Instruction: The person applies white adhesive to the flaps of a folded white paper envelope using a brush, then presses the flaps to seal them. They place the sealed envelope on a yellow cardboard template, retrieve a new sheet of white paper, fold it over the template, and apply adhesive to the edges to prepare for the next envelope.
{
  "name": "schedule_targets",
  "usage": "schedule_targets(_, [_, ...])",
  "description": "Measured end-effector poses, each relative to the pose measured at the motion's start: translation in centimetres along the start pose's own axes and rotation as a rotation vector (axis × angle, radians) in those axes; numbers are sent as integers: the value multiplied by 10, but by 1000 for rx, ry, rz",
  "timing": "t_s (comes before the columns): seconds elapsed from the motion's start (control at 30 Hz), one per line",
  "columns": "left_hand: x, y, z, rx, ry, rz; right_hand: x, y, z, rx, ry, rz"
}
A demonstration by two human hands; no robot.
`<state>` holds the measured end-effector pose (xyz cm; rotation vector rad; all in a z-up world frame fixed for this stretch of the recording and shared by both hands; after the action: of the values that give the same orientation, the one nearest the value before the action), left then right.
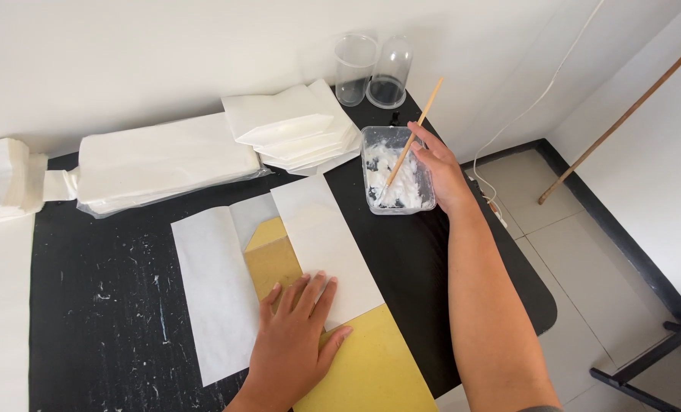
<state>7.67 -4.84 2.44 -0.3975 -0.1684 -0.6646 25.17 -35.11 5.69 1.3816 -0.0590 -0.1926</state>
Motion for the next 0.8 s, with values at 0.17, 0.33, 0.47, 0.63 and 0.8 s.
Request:
schedule_targets(0.17, [1,-2,3,-21,3,7,6,-8,1,81,3,5])
schedule_targets(0.33, [1,-3,5,-22,-22,-1,14,-16,11,-11,-220,138])
schedule_targets(0.47, [1,-3,6,-6,-47,-11,6,-2,15,-50,-370,381])
schedule_targets(0.63, [1,-3,7,-43,-12,4,-36,42,3,-47,-430,796])
schedule_targets(0.8, [1,-1,5,-32,-22,-1,-54,56,-5,-223,-525,960])
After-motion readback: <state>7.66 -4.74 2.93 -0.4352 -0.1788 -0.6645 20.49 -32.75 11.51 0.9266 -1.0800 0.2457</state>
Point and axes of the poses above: each hand's wrist, its own x-axis towards the middle knuckle, its own z-axis out of the back of the hand, y = z × x, the point moved 3 cm from there along x, towards the middle knuckle, and after that the axes turned 9 degrees about -x, right-handed, at the moved point
